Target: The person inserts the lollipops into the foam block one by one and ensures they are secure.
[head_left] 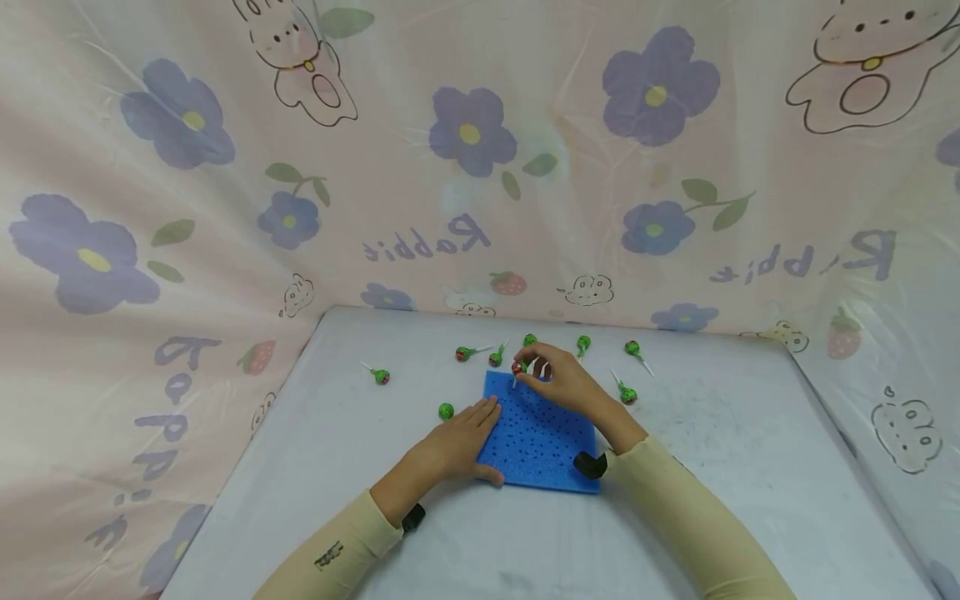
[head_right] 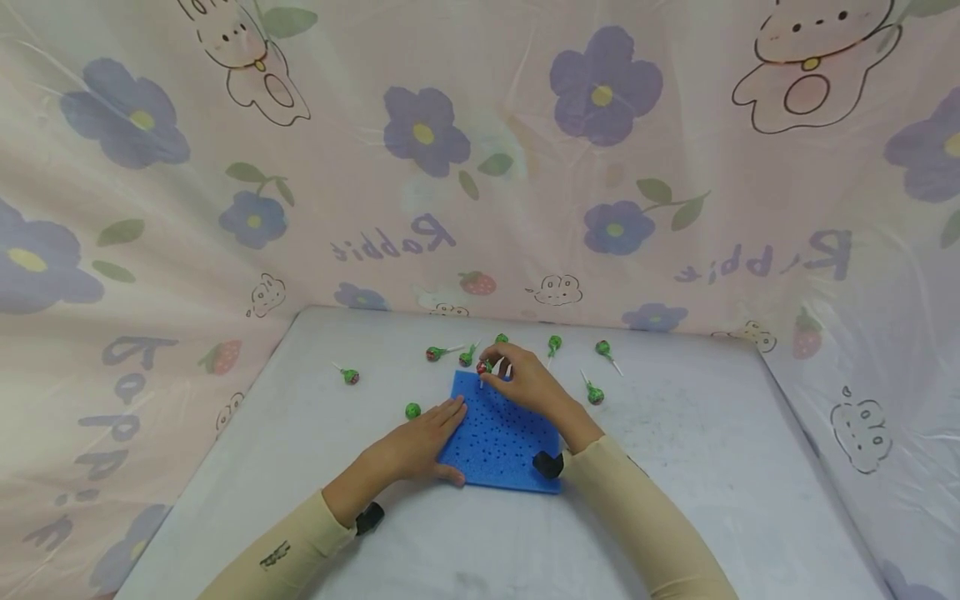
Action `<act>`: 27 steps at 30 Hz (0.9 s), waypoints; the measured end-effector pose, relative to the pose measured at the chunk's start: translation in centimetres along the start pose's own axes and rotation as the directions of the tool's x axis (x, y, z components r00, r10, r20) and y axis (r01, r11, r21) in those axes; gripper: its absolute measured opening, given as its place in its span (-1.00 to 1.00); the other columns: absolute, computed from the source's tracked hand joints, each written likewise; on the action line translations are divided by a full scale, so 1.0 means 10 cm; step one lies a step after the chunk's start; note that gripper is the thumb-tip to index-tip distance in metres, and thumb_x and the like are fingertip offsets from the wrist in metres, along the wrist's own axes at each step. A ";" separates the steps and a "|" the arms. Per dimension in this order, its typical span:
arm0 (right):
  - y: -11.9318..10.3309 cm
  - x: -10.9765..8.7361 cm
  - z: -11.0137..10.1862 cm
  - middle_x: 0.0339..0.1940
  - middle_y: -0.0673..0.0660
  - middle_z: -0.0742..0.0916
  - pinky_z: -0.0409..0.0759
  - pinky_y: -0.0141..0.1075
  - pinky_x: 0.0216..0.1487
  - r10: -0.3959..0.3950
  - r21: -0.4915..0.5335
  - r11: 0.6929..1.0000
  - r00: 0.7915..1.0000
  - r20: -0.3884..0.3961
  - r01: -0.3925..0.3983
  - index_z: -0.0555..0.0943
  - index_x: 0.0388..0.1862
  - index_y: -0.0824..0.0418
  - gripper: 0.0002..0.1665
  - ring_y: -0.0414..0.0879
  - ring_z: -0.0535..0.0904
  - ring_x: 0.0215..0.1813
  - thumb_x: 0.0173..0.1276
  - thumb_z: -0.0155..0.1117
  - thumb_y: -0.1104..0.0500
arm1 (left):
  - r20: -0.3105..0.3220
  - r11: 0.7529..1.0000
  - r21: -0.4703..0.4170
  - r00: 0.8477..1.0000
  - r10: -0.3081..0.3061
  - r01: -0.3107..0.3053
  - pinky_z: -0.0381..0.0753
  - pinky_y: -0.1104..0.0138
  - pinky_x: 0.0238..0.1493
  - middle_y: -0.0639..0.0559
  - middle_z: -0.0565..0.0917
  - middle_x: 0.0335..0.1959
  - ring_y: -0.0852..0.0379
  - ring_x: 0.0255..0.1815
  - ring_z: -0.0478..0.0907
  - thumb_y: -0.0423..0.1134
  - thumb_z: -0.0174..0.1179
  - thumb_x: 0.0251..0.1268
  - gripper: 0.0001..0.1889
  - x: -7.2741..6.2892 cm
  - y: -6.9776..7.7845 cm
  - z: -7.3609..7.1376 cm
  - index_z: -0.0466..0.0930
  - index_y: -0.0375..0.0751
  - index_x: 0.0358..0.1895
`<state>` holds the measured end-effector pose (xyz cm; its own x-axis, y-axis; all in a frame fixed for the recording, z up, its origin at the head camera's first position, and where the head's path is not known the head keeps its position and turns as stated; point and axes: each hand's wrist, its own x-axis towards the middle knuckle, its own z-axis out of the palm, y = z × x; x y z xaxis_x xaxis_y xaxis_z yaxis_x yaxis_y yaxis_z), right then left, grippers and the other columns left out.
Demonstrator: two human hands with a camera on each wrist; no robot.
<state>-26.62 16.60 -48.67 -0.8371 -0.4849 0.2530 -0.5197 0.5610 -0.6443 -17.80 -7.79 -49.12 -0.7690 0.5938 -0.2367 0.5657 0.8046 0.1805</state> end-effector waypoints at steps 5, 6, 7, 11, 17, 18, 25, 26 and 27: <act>0.02 0.00 0.01 0.07 0.06 0.78 0.76 -0.02 -0.08 -0.006 0.008 1.000 1.000 0.008 0.006 0.68 0.22 0.23 -0.61 -0.12 0.66 -0.11 0.50 0.49 0.16 | -0.002 1.000 -0.007 1.000 -0.001 0.001 0.18 0.07 0.70 -0.16 0.04 0.78 -0.11 0.78 0.01 0.41 0.41 0.23 0.23 -0.01 0.00 -0.01 0.05 -0.30 0.74; 0.02 0.01 0.02 0.08 0.06 0.78 0.76 -0.01 -0.08 -0.007 0.009 1.000 1.000 0.011 0.006 0.68 0.23 0.24 -0.61 -0.11 0.66 -0.11 0.50 0.49 0.16 | -0.004 1.000 -0.008 1.000 -0.001 0.001 0.18 0.07 0.70 -0.16 0.05 0.78 -0.11 0.78 0.01 0.40 0.42 0.23 0.23 -0.01 0.01 -0.01 0.06 -0.30 0.73; 0.02 0.01 0.02 0.08 0.06 0.78 0.76 0.00 -0.07 -0.006 0.010 1.000 1.000 0.014 0.006 0.67 0.24 0.26 -0.60 -0.12 0.66 -0.10 0.50 0.49 0.17 | -0.003 1.000 -0.009 1.000 -0.002 0.002 0.18 0.07 0.70 -0.15 0.05 0.78 -0.11 0.78 0.01 0.40 0.42 0.23 0.23 -0.01 0.01 -0.01 0.05 -0.30 0.73; 0.02 0.01 0.02 0.09 0.07 0.78 0.75 0.00 -0.07 0.000 0.012 1.000 1.000 0.019 0.000 0.67 0.25 0.29 -0.58 -0.11 0.67 -0.10 0.50 0.48 0.17 | -0.002 1.000 -0.014 1.000 -0.002 0.002 0.19 0.07 0.70 -0.16 0.06 0.78 -0.10 0.78 0.02 0.39 0.43 0.23 0.23 -0.01 0.01 -0.02 0.06 -0.30 0.73; 0.03 0.02 0.03 0.08 0.08 0.79 0.75 -0.05 -0.09 -0.008 0.004 1.000 1.000 0.025 0.008 0.67 0.23 0.26 -0.59 -0.10 0.68 -0.10 0.48 0.50 0.19 | 0.000 1.000 -0.031 1.000 -0.003 0.003 0.18 0.06 0.70 -0.16 0.05 0.78 -0.11 0.78 0.02 0.38 0.43 0.23 0.22 -0.02 0.02 -0.03 0.06 -0.31 0.73; 0.03 0.02 0.04 0.08 0.08 0.79 0.75 -0.07 -0.09 -0.009 0.003 1.000 1.000 0.027 0.009 0.67 0.23 0.26 -0.59 -0.10 0.68 -0.10 0.48 0.50 0.19 | -0.001 0.999 -0.032 1.000 -0.002 0.002 0.18 0.06 0.70 -0.16 0.05 0.78 -0.11 0.78 0.02 0.38 0.43 0.23 0.22 -0.02 0.02 -0.03 0.06 -0.31 0.73; 0.05 0.02 0.06 0.09 0.06 0.79 0.71 -0.18 -0.11 0.003 -0.004 1.000 0.999 0.040 -0.002 0.67 0.21 0.18 -0.64 -0.11 0.68 -0.08 0.51 0.49 0.16 | -0.004 0.999 -0.036 1.000 -0.001 0.001 0.18 0.06 0.70 -0.15 0.05 0.78 -0.11 0.78 0.02 0.38 0.43 0.23 0.23 -0.01 0.01 -0.02 0.06 -0.31 0.73; 0.05 0.02 0.06 0.09 0.06 0.79 0.71 -0.19 -0.11 0.004 -0.005 1.000 0.999 0.041 -0.004 0.67 0.21 0.17 -0.64 -0.11 0.68 -0.08 0.51 0.49 0.15 | -0.005 0.999 -0.033 1.000 -0.001 0.001 0.18 0.06 0.70 -0.15 0.05 0.78 -0.11 0.78 0.02 0.39 0.43 0.22 0.23 -0.01 0.01 -0.02 0.06 -0.31 0.73; 0.05 0.02 0.06 0.08 0.06 0.79 0.71 -0.18 -0.10 0.006 -0.003 1.000 0.999 0.042 -0.006 0.67 0.21 0.17 -0.64 -0.11 0.68 -0.08 0.51 0.48 0.15 | -0.005 1.000 -0.030 1.000 -0.001 0.001 0.19 0.06 0.70 -0.15 0.05 0.78 -0.11 0.78 0.02 0.39 0.43 0.22 0.23 -0.01 0.01 -0.01 0.06 -0.31 0.73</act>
<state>-26.93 16.36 -49.40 -0.8326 -0.5090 0.2187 -0.5150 0.5659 -0.6438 -17.72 -7.81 -48.95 -0.7712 0.5929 -0.2319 0.5557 0.8046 0.2092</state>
